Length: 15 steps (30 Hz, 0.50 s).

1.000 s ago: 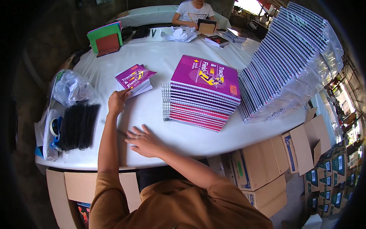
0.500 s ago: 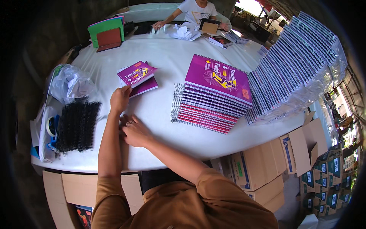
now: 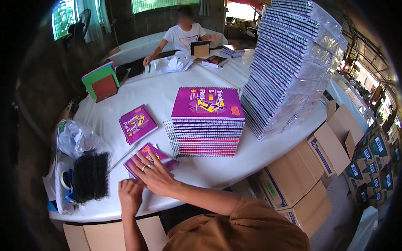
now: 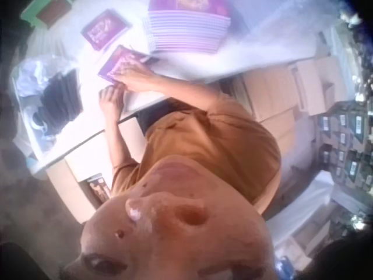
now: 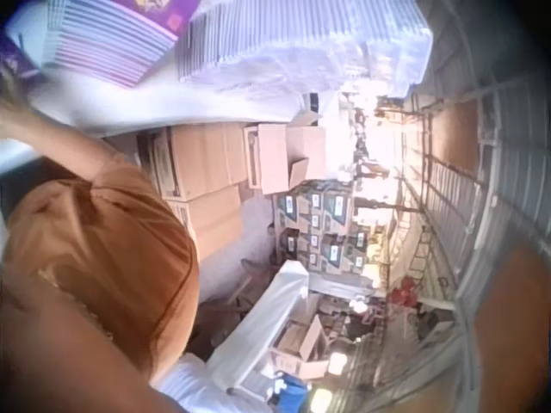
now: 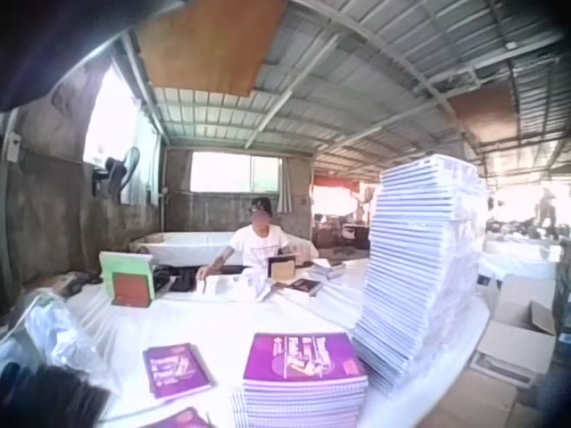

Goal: The person assembles spiral-bound booklets by hand, inserting metal coils through pre-punched holes in the pages and covers, then stacking them on a table and placing them into cardboard boxes.

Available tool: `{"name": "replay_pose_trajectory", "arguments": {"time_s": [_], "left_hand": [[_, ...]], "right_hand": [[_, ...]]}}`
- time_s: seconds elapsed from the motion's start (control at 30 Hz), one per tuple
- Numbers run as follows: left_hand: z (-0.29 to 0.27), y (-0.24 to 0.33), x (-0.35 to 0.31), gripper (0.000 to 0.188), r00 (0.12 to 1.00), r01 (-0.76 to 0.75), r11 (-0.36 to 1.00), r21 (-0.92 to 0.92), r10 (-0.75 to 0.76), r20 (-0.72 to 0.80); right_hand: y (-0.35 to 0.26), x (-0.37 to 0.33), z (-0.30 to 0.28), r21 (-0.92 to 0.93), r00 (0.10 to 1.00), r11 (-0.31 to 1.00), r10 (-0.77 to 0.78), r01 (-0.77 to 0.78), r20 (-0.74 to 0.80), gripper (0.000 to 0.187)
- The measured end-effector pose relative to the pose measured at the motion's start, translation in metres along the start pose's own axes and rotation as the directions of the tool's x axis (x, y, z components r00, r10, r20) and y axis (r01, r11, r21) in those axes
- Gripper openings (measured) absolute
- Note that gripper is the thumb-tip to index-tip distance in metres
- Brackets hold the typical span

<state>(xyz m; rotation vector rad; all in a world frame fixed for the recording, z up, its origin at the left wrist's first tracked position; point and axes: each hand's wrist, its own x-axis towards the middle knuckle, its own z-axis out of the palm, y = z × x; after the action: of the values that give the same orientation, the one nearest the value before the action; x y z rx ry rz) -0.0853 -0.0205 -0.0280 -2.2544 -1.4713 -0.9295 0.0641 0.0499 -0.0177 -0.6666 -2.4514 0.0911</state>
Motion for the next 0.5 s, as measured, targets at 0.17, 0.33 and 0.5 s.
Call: {"name": "replay_pose_trajectory", "arguments": {"time_s": [0.17,0.33,0.5], "left_hand": [[0.028,0.012,-0.028,0.049,0.858,0.348,0.923,-0.163,-0.383,-0.341],[0.016,0.011,-0.012,0.073,0.634,0.355,0.588,-0.727,-0.723,-0.275],[0.059,0.028,-0.023,0.041,0.646,0.428,0.064,-0.902,-0.719,0.255]], "right_hand": [[0.019,-0.014,0.01,0.255,0.989,0.967,0.053,-0.016,-0.139,0.028],[0.036,-0.035,-0.055,0.733,0.931,0.677,0.222,0.066,-0.289,0.027],[0.052,-0.085,-0.049,0.915,0.811,0.337,0.584,-0.223,-0.017,0.021]]}}
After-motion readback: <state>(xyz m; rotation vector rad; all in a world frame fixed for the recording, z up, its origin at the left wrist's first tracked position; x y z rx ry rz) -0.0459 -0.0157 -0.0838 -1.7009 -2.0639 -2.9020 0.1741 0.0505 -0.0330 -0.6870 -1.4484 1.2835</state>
